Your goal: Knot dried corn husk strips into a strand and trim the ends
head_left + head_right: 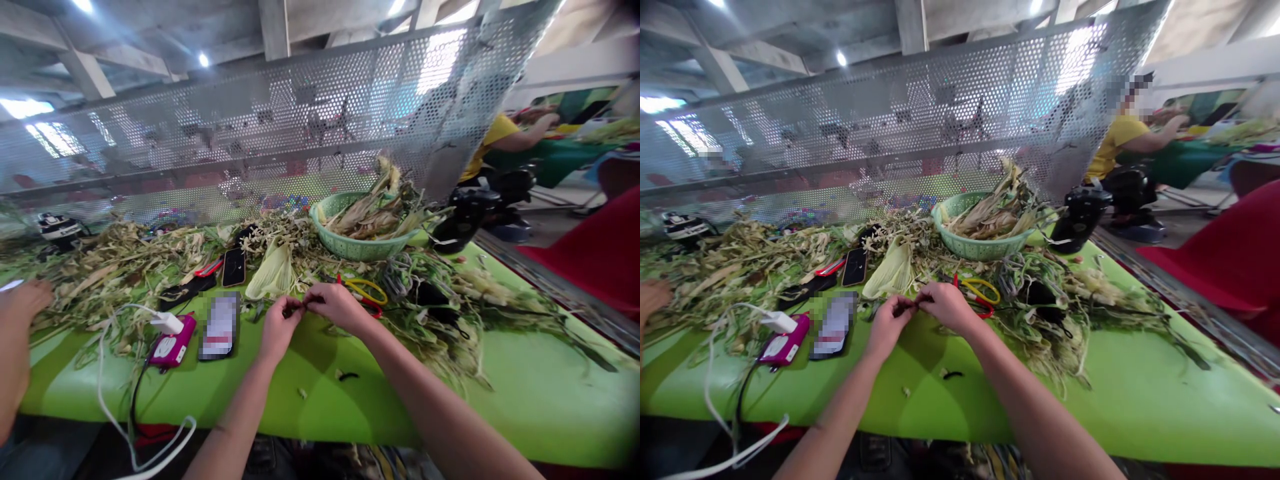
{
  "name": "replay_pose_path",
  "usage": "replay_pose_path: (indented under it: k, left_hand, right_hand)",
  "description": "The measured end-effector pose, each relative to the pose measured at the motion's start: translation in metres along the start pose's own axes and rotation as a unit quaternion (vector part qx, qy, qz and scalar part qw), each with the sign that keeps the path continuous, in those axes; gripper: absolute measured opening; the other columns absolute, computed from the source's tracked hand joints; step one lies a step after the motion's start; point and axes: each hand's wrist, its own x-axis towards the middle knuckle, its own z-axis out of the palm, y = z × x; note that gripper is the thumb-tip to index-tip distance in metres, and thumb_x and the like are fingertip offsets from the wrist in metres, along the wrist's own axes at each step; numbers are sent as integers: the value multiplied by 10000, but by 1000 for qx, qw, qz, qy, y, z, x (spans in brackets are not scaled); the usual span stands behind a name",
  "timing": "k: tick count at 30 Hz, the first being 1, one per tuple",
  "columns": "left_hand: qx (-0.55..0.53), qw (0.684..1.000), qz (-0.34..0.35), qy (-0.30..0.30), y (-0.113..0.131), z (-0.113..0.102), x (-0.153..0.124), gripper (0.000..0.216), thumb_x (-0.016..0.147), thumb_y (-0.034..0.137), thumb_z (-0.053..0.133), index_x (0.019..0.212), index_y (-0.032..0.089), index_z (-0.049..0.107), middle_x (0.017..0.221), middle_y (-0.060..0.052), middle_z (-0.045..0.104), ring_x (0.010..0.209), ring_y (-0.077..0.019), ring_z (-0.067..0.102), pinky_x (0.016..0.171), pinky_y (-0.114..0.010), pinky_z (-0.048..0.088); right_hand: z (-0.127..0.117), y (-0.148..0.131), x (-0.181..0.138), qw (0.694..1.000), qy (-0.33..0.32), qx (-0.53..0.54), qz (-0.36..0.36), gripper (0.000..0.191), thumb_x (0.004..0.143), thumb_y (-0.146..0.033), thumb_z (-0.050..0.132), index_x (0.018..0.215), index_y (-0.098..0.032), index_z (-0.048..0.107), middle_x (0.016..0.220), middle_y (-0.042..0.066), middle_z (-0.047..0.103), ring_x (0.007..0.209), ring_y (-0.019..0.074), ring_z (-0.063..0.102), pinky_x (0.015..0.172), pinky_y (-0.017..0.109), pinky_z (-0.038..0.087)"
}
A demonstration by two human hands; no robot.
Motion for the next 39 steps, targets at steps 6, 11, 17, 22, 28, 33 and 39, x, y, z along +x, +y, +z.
replay_pose_path:
  k: [6, 11, 17, 22, 28, 33, 39]
  left_hand:
    - [-11, 1000, -6, 13, -3, -1, 1, 135, 745, 268, 657, 813, 172, 589, 772, -10, 640, 742, -155, 585, 720, -269, 437]
    - [-29, 999, -28, 25, -2, -2, 2, 137, 744, 275, 650, 800, 169, 584, 752, -4, 630, 735, -152, 580, 703, -261, 428]
    - [-42, 998, -33, 39, -1, -2, 2, 137, 729, 268, 652, 789, 162, 587, 736, -6, 624, 728, -154, 576, 702, -266, 424]
    - [10, 999, -12, 38, 5, -3, 1, 78, 711, 188, 631, 774, 163, 591, 746, -8, 628, 734, -156, 577, 716, -271, 424]
    - [129, 989, 50, 46, 8, -3, -3, 89, 728, 120, 586, 797, 176, 582, 794, -9, 624, 774, -155, 576, 741, -270, 425]
    - [235, 962, 117, 74, 7, -2, -6, 152, 744, 67, 553, 829, 191, 578, 811, -16, 645, 772, -164, 595, 734, -276, 434]
    - [333, 919, 182, 109, 4, 2, -6, 198, 767, 29, 527, 866, 189, 586, 844, -40, 646, 796, -188, 591, 732, -296, 447]
  right_hand:
    - [2, -4, 2, 1000, 5, -26, -12, 136, 787, -74, 548, 822, -168, 640, 807, 31, 637, 777, 159, 570, 705, 239, 396]
    - [0, -6, 2, 999, 1, -32, -23, 124, 804, -67, 529, 832, -161, 604, 825, 43, 614, 801, 172, 545, 733, 262, 397]
    - [-6, -11, -1, 999, -33, -14, -37, 117, 803, -84, 541, 808, -171, 620, 815, 32, 617, 762, 155, 552, 697, 243, 404]
    - [-5, -10, -1, 999, -42, 13, -26, 82, 779, -120, 569, 782, -173, 632, 732, 1, 614, 687, 139, 550, 627, 221, 391]
    - [5, -3, 1, 999, -8, 49, -5, 207, 702, -53, 564, 851, -179, 634, 838, 8, 630, 790, 150, 567, 706, 233, 403]
    - [16, 5, 2, 995, -9, 95, 31, 190, 669, -70, 583, 810, -180, 647, 759, -3, 654, 716, 156, 587, 654, 242, 416]
    - [26, 14, 3, 983, -7, 173, 61, 252, 641, -96, 622, 881, -171, 647, 757, -1, 662, 693, 151, 590, 636, 240, 438]
